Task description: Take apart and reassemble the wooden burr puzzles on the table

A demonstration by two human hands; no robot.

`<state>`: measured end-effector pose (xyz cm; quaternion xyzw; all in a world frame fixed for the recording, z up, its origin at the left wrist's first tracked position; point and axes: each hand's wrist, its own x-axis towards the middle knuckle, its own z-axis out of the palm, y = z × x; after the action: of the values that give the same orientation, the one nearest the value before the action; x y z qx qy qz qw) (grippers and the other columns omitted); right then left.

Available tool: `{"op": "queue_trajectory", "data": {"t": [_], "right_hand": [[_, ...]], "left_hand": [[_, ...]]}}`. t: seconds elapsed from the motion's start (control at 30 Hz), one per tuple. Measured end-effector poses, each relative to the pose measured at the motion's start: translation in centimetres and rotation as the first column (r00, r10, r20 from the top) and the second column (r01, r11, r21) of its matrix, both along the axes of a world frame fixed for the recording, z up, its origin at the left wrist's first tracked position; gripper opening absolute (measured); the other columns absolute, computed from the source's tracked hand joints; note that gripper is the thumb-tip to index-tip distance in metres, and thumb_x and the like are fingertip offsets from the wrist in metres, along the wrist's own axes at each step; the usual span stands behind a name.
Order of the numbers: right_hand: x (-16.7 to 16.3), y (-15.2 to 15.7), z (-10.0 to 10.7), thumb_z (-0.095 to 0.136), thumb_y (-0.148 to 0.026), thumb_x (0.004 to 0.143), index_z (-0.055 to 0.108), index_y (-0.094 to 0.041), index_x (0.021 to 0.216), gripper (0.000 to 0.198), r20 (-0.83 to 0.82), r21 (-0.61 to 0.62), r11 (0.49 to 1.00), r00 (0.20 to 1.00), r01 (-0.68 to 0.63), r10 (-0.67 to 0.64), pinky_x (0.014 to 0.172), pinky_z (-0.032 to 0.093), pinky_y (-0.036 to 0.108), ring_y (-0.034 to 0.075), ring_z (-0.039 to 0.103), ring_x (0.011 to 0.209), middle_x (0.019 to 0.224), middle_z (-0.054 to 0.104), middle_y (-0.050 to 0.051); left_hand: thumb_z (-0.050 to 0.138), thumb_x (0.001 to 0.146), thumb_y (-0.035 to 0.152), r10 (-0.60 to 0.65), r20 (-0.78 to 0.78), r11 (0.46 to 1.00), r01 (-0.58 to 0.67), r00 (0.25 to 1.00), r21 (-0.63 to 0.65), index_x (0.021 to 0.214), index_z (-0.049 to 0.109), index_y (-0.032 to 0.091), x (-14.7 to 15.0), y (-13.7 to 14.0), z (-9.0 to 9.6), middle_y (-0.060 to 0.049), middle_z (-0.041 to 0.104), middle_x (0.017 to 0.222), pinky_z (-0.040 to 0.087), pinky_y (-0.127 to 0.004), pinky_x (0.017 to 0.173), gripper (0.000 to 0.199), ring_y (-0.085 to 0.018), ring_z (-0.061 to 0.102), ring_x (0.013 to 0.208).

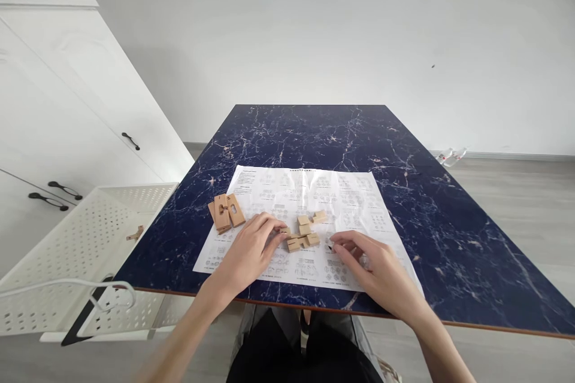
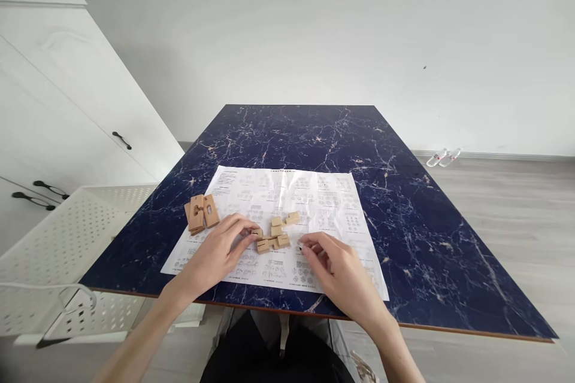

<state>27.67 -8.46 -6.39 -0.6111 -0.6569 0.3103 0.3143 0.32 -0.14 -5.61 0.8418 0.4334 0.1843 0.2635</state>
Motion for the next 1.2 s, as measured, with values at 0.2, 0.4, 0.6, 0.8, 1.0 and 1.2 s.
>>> {"op": "queue_trajectory", "data": {"t": [0.2, 0.4, 0.6, 0.8, 1.0, 1.2], "right_hand": [[-0.9, 3.1, 0.5, 0.045, -0.032, 0.111, 0.062, -0.023, 0.129, 0.027, 0.226, 0.161, 0.981, 0.972, -0.106, 0.068, 0.065, 0.058, 0.036, 0.021, 0.073, 0.082, 0.125, 0.068, 0.011], [-0.4, 6.7, 0.2, 0.044, -0.028, 0.108, 0.065, -0.021, 0.133, 0.033, 0.464, 0.181, 0.955, 0.877, -0.234, 0.127, 0.055, 0.053, 0.036, 0.019, 0.072, 0.068, 0.135, 0.061, 0.016], [0.7, 9.4, 0.6, 0.054, -0.029, 0.106, 0.071, -0.024, 0.115, 0.021, 0.441, 0.161, 0.949, 0.880, -0.272, 0.178, 0.060, 0.054, 0.036, 0.023, 0.074, 0.074, 0.123, 0.073, 0.011], [1.4, 11.3, 1.4, 0.053, -0.048, 0.108, 0.068, -0.023, 0.119, 0.031, 0.174, 0.159, 0.955, 0.959, -0.250, 0.222, 0.064, 0.059, 0.037, 0.022, 0.075, 0.072, 0.107, 0.080, 0.009], [0.9, 11.0, 0.7, 0.056, -0.058, 0.106, 0.068, -0.021, 0.120, 0.042, -0.007, 0.329, 0.933, 0.988, -0.146, 0.157, 0.064, 0.062, 0.036, 0.021, 0.073, 0.075, 0.103, 0.076, 0.011], [0.6, 10.4, 0.1, 0.056, -0.044, 0.109, 0.071, -0.024, 0.116, 0.026, 0.026, 0.554, 0.824, 0.992, -0.116, 0.122, 0.064, 0.063, 0.037, 0.021, 0.072, 0.083, 0.114, 0.074, 0.011]], "left_hand": [[0.046, 0.113, 0.046, -0.019, -0.010, 0.998, 0.020, 1.000, 0.066, 0.124, 0.064, 0.024, 0.0, 0.0, -0.3, -0.007, 0.065, 0.122, 0.056, -0.043, 0.094, 0.031, -0.027, 0.068, 0.112], [0.048, 0.111, 0.050, -0.035, 0.006, 0.996, 0.034, 0.999, 0.079, 0.124, 0.065, 0.024, -0.2, 0.3, -0.4, -0.009, 0.065, 0.121, 0.057, -0.044, 0.092, 0.033, -0.028, 0.068, 0.109], [0.056, 0.107, 0.052, 0.021, 0.121, 0.998, -0.014, 0.992, -0.060, 0.120, 0.067, 0.024, -0.4, 1.2, 1.2, -0.009, 0.071, 0.120, 0.057, -0.043, 0.091, 0.033, -0.027, 0.071, 0.103], [0.061, 0.105, 0.052, 0.122, 0.426, 0.931, 0.045, 0.897, -0.363, 0.121, 0.064, 0.021, 0.2, 3.2, 3.2, -0.011, 0.075, 0.122, 0.057, -0.038, 0.087, 0.035, -0.024, 0.075, 0.097], [0.058, 0.106, 0.054, 0.251, 0.618, 0.859, 0.123, 0.745, -0.497, 0.115, 0.069, 0.019, 2.2, 6.3, 2.9, -0.009, 0.071, 0.114, 0.052, -0.031, 0.085, 0.038, -0.019, 0.066, 0.099], [0.064, 0.105, 0.047, 0.444, 0.644, 0.696, 0.213, 0.623, -0.686, 0.107, 0.069, 0.016, 3.9, 8.7, 1.8, -0.006, 0.068, 0.102, 0.058, -0.029, 0.077, 0.031, -0.016, 0.068, 0.086]]}}
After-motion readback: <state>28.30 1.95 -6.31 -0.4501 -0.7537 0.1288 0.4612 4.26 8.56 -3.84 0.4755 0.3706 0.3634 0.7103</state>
